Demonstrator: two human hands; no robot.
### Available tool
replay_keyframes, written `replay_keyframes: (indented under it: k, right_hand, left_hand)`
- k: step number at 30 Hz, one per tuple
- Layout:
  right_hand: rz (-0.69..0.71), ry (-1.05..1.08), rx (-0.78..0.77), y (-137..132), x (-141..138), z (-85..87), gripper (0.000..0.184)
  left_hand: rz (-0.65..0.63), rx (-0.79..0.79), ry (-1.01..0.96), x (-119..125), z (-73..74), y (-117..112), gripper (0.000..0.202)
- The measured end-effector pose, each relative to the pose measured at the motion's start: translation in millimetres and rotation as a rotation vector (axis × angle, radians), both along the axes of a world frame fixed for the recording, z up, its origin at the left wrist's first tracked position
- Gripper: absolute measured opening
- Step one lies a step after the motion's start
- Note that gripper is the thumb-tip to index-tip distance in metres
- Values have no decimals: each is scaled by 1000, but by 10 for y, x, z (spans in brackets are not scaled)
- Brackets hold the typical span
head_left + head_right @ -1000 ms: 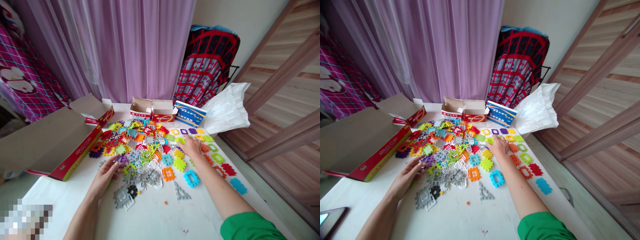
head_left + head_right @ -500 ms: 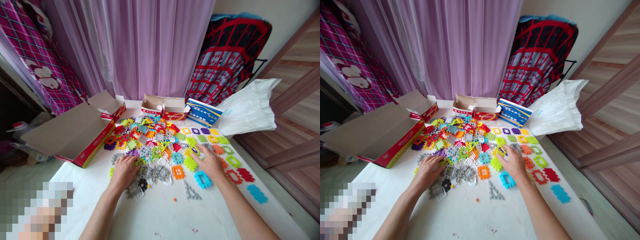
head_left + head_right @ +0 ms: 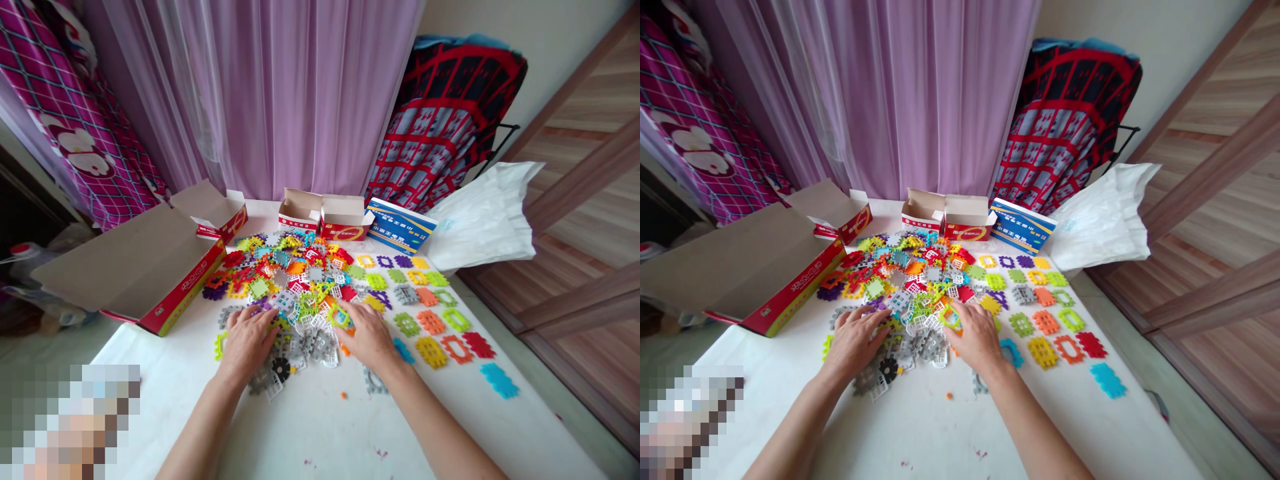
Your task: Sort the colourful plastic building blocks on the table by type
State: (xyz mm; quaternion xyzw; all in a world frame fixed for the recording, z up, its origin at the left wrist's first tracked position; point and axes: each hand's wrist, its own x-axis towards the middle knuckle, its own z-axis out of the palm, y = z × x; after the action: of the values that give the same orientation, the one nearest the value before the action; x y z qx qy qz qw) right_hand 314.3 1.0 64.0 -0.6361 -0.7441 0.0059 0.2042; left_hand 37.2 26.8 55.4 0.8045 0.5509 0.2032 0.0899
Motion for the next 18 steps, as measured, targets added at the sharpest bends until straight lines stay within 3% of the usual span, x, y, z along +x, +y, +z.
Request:
replay_keyframes:
  k: [4,10,18]
  right_hand:
    - [18,-39,-20,7,-105,-39,42]
    - [63,31,39,-34,-78,-56,35]
    - [215,217,78,7,-476,38,23]
  left_hand:
    - [-15,6,-26,29,9,-14,32]
    - [74,-89,-112,55,-28,3,33]
    - [257,-217,-500,6,-103,68,36]
